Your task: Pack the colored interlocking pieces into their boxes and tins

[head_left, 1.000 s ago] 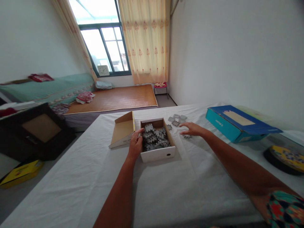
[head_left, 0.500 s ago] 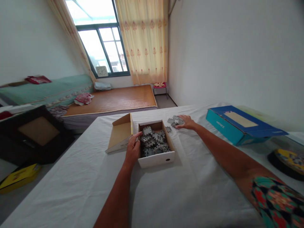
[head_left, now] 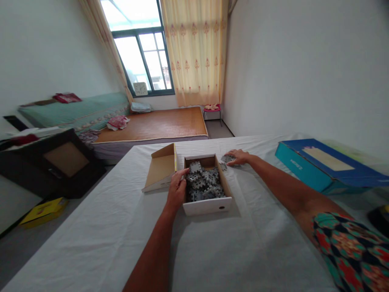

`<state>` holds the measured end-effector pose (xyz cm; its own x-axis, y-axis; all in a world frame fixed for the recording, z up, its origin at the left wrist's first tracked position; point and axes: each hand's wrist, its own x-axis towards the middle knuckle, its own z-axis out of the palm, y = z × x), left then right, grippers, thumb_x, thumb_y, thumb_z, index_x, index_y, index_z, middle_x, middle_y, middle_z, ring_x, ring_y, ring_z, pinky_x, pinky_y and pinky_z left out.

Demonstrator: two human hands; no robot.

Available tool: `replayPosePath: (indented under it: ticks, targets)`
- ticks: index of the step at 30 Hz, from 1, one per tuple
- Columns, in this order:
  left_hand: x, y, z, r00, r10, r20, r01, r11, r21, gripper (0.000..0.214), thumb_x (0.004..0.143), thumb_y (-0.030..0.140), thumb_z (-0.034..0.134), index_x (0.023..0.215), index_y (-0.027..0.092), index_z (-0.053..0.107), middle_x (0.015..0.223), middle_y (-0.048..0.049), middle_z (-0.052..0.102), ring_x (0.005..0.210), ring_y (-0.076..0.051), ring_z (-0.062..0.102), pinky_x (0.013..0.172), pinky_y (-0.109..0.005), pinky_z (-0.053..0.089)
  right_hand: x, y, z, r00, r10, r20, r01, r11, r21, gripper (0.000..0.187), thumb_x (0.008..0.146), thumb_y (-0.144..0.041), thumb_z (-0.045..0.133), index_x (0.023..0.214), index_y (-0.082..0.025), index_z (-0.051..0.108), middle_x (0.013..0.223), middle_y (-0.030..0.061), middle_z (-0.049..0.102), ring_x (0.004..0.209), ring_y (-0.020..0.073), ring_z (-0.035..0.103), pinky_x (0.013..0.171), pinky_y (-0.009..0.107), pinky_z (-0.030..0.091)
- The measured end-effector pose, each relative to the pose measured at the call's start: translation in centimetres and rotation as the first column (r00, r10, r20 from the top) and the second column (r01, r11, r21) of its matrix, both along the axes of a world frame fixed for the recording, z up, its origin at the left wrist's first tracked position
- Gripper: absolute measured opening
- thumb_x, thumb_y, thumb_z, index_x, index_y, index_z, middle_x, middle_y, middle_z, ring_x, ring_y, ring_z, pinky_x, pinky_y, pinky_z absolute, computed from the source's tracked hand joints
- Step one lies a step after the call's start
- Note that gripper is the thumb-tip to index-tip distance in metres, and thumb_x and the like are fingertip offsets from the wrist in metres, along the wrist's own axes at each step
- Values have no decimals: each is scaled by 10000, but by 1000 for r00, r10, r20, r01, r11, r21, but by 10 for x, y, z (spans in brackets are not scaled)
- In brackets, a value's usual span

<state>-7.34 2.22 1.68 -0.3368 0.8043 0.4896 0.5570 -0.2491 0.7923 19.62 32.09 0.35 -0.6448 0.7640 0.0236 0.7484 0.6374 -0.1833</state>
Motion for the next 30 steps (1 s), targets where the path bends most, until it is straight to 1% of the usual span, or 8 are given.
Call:
replayPosePath:
  ticks: [2,7,14,16,19,24,27,30]
  targets:
    - [0,0,0,1000,-4,-6,4,1000,-1,376,839,204,458,1157,240,656,1210,-54,650,1177,-219,547,1068,-418,382,5,-19,-3,1000,-3,4,3,1000,23,682,691,-652,651,1302,-358,581,1394,57,545,1219,357,498,944,543,421]
    - [-2,1,0,999,1,-36,-1,1000,3,380,837,202,454,1152,241,662,1209,-55,654,1194,-229,541,1087,-436,365,17,-63,-12,982,-51,-181,67,994,85,495,761,-444,633,1221,-266,593,1099,61,704,977,247,638,812,326,477]
    - [-2,2,-1,1000,-4,-31,4,1000,2,388,833,201,447,1159,227,656,1213,-60,652,1198,-227,540,1086,-437,368,29,-86,-11,961,-121,-250,164,974,157,375,774,-405,604,1116,-252,599,926,52,729,860,254,675,740,311,473]
    - [-2,2,-1,999,-5,-32,5,1000,1,387,836,199,445,1159,224,655,1213,-58,651,1198,-224,539,1087,-430,367,28,-84,1,918,-169,-358,230,964,135,383,745,-399,634,1091,-238,599,942,57,725,884,255,672,768,322,482]
    - [-1,3,-2,999,-5,-33,5,1000,7,383,834,192,448,1153,217,658,1211,-63,651,1193,-225,539,1086,-430,364,14,-88,31,740,-221,-635,331,942,58,420,694,-431,691,1038,-211,597,943,68,713,870,248,660,777,345,497]
    - [-2,4,-3,1000,-8,-29,8,1000,8,383,840,198,448,1162,216,655,1222,-67,645,1199,-233,533,1082,-447,363,-48,-132,77,469,-73,-880,-31,995,-100,464,695,-534,718,979,-192,585,850,26,690,727,178,627,680,310,506]
    - [-3,3,-4,1000,-14,-21,14,1000,0,391,845,201,449,1182,212,647,1229,-70,641,1198,-231,531,1078,-441,369,-75,-149,84,529,66,-846,-298,948,-112,455,745,-551,686,1015,-191,612,897,33,699,769,174,632,701,306,509]
    - [-3,4,-5,1000,-2,-8,2,1000,0,406,844,196,453,1205,217,636,1233,-70,638,1192,-223,533,1071,-431,377,-67,-133,75,635,147,-758,-249,968,-21,439,851,-543,570,1126,-206,624,1094,77,686,994,218,617,827,355,502]
